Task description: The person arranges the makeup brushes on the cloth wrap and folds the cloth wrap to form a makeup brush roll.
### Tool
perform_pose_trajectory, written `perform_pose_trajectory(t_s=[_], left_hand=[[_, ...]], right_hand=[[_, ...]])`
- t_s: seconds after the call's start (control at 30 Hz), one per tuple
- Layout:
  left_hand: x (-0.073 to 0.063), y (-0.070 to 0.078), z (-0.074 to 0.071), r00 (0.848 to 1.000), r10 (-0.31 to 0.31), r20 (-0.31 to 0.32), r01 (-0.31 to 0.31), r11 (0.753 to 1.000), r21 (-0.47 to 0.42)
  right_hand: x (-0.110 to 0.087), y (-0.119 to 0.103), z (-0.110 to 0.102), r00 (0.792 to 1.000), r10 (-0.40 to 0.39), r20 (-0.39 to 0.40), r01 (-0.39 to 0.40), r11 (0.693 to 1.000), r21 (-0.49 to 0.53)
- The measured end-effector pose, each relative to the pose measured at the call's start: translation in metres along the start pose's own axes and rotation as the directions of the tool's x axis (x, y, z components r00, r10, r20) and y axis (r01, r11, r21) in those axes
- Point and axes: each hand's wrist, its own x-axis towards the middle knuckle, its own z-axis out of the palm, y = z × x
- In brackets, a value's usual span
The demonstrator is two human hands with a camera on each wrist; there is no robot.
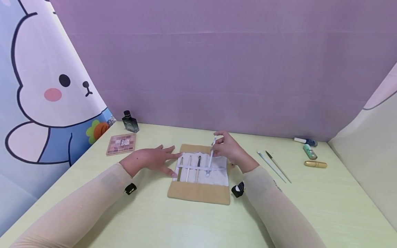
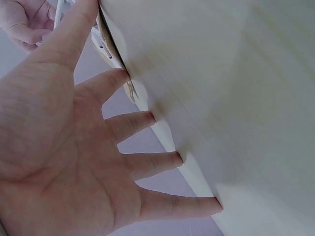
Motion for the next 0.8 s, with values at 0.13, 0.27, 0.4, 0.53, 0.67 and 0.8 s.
perform_pose_trajectory(t_s=[0.13,0.27,0.4,0.53,0.67,0.8], left_hand=[[0.0,0.0,0.0,1.0,-0.001,-0.005,0.001,1.0,0.002],[0.0,0.0,0.001,1.0,0.0,-0.009,0.0,1.0,0.004],[0.0,0.0,0.001,1.0,0.0,-0.009,0.0,1.0,-0.004],[-0.001,0.001,0.0,1.0,0.001,-0.006,-0.001,1.0,-0.005],[-0.001,0.001,0.0,1.0,0.002,-0.005,-0.002,1.0,0.003],[0.0,0.001,0.001,1.0,0.001,-0.004,-0.001,1.0,0.0]], right_hand=[[0.001,0.001,0.002,0.999,0.042,0.033,-0.042,0.999,-0.026],[0.001,0.001,0.004,0.995,0.069,0.07,-0.064,0.996,-0.062],[0.0,0.001,0.005,0.993,0.071,0.095,-0.065,0.995,-0.071],[-0.001,0.0,0.007,0.992,0.081,0.101,-0.071,0.992,-0.1],[-0.003,0.0,0.009,0.99,0.094,0.103,-0.079,0.986,-0.144],[-0.007,0.0,0.011,0.99,0.09,0.111,-0.066,0.978,-0.2]])
